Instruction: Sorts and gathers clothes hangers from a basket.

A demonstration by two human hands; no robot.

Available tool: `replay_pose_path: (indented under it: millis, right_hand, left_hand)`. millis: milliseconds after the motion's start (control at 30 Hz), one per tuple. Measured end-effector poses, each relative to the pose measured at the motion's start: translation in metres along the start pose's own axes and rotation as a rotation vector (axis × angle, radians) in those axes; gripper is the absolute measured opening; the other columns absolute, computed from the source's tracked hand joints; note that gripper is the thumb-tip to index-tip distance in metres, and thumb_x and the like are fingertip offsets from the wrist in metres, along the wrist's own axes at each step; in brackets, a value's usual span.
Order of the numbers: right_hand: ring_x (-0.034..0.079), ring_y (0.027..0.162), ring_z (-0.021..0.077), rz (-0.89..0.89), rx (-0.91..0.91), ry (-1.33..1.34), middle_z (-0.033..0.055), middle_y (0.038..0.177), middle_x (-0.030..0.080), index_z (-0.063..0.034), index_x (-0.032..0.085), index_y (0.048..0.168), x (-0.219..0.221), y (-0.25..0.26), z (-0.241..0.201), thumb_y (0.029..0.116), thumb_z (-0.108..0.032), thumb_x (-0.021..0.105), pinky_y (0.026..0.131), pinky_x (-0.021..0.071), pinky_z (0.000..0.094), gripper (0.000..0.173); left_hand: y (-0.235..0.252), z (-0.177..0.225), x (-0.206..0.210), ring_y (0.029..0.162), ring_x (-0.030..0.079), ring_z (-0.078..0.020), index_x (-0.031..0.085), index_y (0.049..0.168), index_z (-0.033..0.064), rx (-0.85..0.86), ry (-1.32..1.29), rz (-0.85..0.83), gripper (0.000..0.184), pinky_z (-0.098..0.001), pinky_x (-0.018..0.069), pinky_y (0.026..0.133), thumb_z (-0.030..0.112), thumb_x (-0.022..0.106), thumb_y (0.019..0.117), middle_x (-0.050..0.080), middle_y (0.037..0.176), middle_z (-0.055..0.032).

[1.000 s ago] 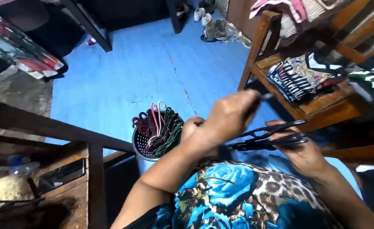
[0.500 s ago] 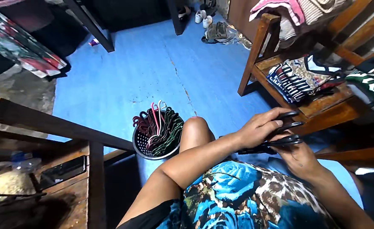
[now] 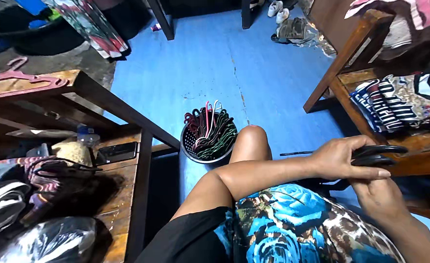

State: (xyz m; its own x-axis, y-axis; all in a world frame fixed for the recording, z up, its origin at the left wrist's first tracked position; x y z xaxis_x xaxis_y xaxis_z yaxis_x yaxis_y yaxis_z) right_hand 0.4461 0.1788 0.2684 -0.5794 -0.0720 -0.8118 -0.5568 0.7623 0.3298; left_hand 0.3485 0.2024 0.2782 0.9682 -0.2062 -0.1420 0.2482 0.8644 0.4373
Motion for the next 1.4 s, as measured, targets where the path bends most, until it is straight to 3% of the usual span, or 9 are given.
replay_pose_path:
  millis: [167, 433, 733, 800, 867, 967, 1133, 1267, 1400]
  right_hand:
    - [0.069, 0.103, 0.0229, -0.167, 0.018, 0.074, 0.0205, 0.106, 0.071, 0.0061, 0.069, 0.112, -0.003, 0.001, 0.0, 0.101, -0.019, 0.05, 0.094, 0.0535, 0.0368, 0.034]
    - [0.071, 0.094, 0.008, -0.025, -0.087, 0.194, 0.0134, 0.096, 0.075, 0.0019, 0.076, 0.095, -0.004, 0.003, 0.013, 0.0922, -0.012, 0.063, 0.089, 0.0538, 0.0211, 0.019]
    - [0.071, 0.085, 0.0109, 0.209, -0.259, 0.103, 0.0158, 0.086, 0.075, 0.0022, 0.074, 0.085, -0.016, -0.003, 0.003, 0.093, -0.017, 0.069, 0.082, 0.0531, 0.0186, 0.022]
    - [0.07, 0.082, 0.0058, 0.296, -0.211, 0.204, 0.0119, 0.085, 0.074, 0.0045, 0.07, 0.087, -0.018, -0.005, 0.01, 0.09, -0.017, 0.074, 0.079, 0.0552, 0.0182, 0.021]
    - [0.067, 0.081, -0.0063, 0.33, -0.106, 0.308, -0.0034, 0.087, 0.07, -0.0035, 0.058, 0.095, -0.019, -0.003, 0.02, 0.086, -0.015, 0.078, 0.077, 0.058, 0.0145, 0.025]
    - [0.066, 0.08, -0.0059, 0.359, -0.045, 0.413, -0.0074, 0.09, 0.069, -0.0059, 0.058, 0.098, -0.019, 0.004, 0.023, 0.0814, -0.009, 0.081, 0.075, 0.0587, 0.0162, 0.028]
    - [0.058, 0.122, 0.0015, 0.235, 0.021, 0.559, -0.01, 0.131, 0.058, -0.0183, 0.044, 0.127, 0.001, 0.012, 0.032, 0.0735, -0.028, 0.089, 0.104, 0.0517, 0.0268, 0.07]
    - [0.059, 0.118, -0.0011, 0.129, 0.086, 0.549, 0.0009, 0.128, 0.061, 0.004, 0.038, 0.141, 0.015, 0.013, 0.033, 0.0684, -0.028, 0.089, 0.103, 0.0506, 0.0213, 0.094]
    - [0.066, 0.097, -0.0035, -0.091, 0.061, 0.809, -0.0067, 0.101, 0.073, 0.0005, 0.068, 0.11, 0.032, -0.004, 0.034, 0.0836, -0.016, 0.08, 0.093, 0.053, 0.0208, 0.033]
  left_hand:
    - [-0.004, -0.003, -0.003, 0.088, 0.067, -0.021, 0.064, 0.102, -0.0131, 0.103, -0.032, -0.014, 0.031, -0.0384, 0.055, 0.081, 0.014, 0.071, 0.0877, 0.069, 0.092, -0.02]
    - [-0.008, 0.006, 0.004, 0.087, 0.07, -0.0218, 0.065, 0.1, -0.0102, 0.296, 0.138, -0.05, 0.027, -0.0365, 0.0581, 0.078, 0.012, 0.073, 0.0868, 0.071, 0.094, -0.0192]
    - [-0.01, 0.019, 0.003, 0.087, 0.069, -0.0217, 0.065, 0.1, -0.0116, 0.412, 0.114, -0.048, 0.024, -0.0345, 0.0576, 0.078, 0.009, 0.066, 0.0871, 0.07, 0.093, -0.0198]
    - [-0.01, 0.02, -0.002, 0.087, 0.07, -0.0208, 0.065, 0.099, -0.0113, 0.391, 0.096, -0.008, 0.022, -0.0335, 0.058, 0.078, 0.007, 0.067, 0.086, 0.07, 0.093, -0.0196]
    - [-0.009, 0.018, -0.009, 0.084, 0.069, -0.0186, 0.064, 0.096, -0.0097, 0.356, 0.081, 0.069, 0.02, -0.032, 0.0579, 0.076, 0.006, 0.068, 0.0853, 0.071, 0.091, -0.0181]
    - [-0.009, 0.011, -0.019, 0.079, 0.068, -0.0152, 0.062, 0.094, -0.0078, 0.269, 0.076, 0.189, 0.015, -0.0306, 0.0571, 0.071, 0.007, 0.064, 0.09, 0.071, 0.088, -0.0159]
    - [-0.006, 0.014, -0.041, 0.067, 0.062, -0.0119, 0.058, 0.093, -0.0055, 0.151, 0.046, 0.383, 0.011, -0.0274, 0.0538, 0.062, 0.002, 0.066, 0.0876, 0.064, 0.078, -0.0119]
    - [-0.007, 0.033, -0.032, 0.074, 0.065, -0.0174, 0.061, 0.095, -0.0118, 0.195, 0.008, 0.383, 0.026, -0.0333, 0.0579, 0.068, -0.006, 0.076, 0.0743, 0.066, 0.082, -0.0167]
    - [-0.008, 0.05, -0.009, 0.08, 0.068, -0.0219, 0.065, 0.096, -0.0121, 0.163, -0.015, 0.359, 0.028, -0.0394, 0.0571, 0.073, -0.001, 0.079, 0.0746, 0.069, 0.085, -0.0177]
Point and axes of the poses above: each hand's wrist, its own y-axis towards the middle knuckle, its own x-axis out of the palm, z = x × y, the point moved 9 cm from there along y, towards the middle knuckle
